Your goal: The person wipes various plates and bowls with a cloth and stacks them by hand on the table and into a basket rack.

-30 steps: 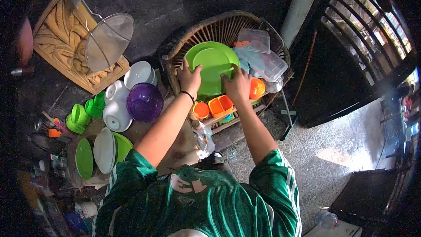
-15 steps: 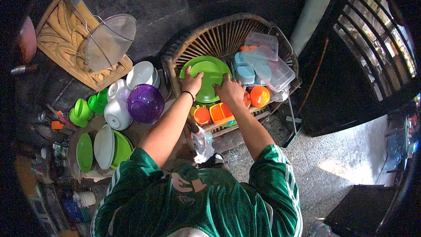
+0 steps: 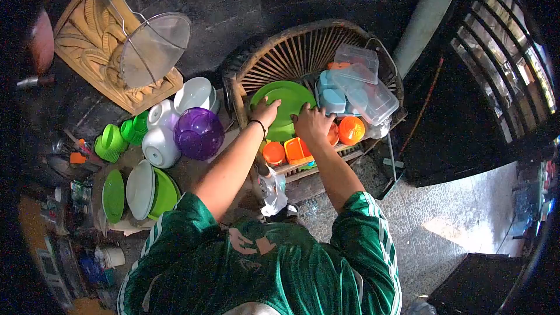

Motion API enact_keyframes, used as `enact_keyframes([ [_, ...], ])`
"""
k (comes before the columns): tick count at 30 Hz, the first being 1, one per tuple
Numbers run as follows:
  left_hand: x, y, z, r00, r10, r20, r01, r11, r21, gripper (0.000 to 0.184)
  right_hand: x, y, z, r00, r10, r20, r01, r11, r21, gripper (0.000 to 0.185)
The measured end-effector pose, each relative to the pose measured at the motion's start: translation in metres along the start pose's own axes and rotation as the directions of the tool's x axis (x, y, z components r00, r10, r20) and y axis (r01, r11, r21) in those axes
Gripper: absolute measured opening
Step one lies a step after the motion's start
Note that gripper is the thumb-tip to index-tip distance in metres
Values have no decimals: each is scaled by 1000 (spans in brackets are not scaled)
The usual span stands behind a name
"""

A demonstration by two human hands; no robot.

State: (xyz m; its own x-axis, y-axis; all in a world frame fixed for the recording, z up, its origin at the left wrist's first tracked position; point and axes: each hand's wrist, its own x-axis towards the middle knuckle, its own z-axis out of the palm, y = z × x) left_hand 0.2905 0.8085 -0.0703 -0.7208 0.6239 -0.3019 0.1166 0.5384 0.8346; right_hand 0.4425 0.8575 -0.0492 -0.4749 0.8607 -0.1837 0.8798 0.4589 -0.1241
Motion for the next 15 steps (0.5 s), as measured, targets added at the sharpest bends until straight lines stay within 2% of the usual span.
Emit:
enact_keyframes([
  [1,-4,3,-2,1000,-3,-3,3,1000,-3,77,2,1,3,1000,6,-25,-6,1000,-10,75],
  [3,-8,11,-6,998,32,46,-39,985,169,77,5,1,8,998,7,-55,-8,1000,-25,73],
  [5,-10,12,-10,997,38,67,-45,994,98,78,5,-2,15,983,-38,-182,15,992,-123,72],
  [7,-9,12,-11,984,124,130,-130,991,41,78,4,-8,8,989,-35,-143,20,994,-105,71],
  [8,-8,12,-11,985,121,126,-134,986,98,79,4,-10,4,994,-27,-102,19,996,-83,71],
  [12,8,4,-6,978,132,159,-154,979,134,79,11,-12,7,995,-17,-103,9,997,-76,70],
  [14,19,-2,-1,976,154,154,-150,988,-38,72,8,-13,4,992,-25,-122,20,999,-44,71],
  [15,16,2,-2,975,160,153,-155,987,-43,72,7,-12,-1,991,-24,-128,18,999,-47,71],
])
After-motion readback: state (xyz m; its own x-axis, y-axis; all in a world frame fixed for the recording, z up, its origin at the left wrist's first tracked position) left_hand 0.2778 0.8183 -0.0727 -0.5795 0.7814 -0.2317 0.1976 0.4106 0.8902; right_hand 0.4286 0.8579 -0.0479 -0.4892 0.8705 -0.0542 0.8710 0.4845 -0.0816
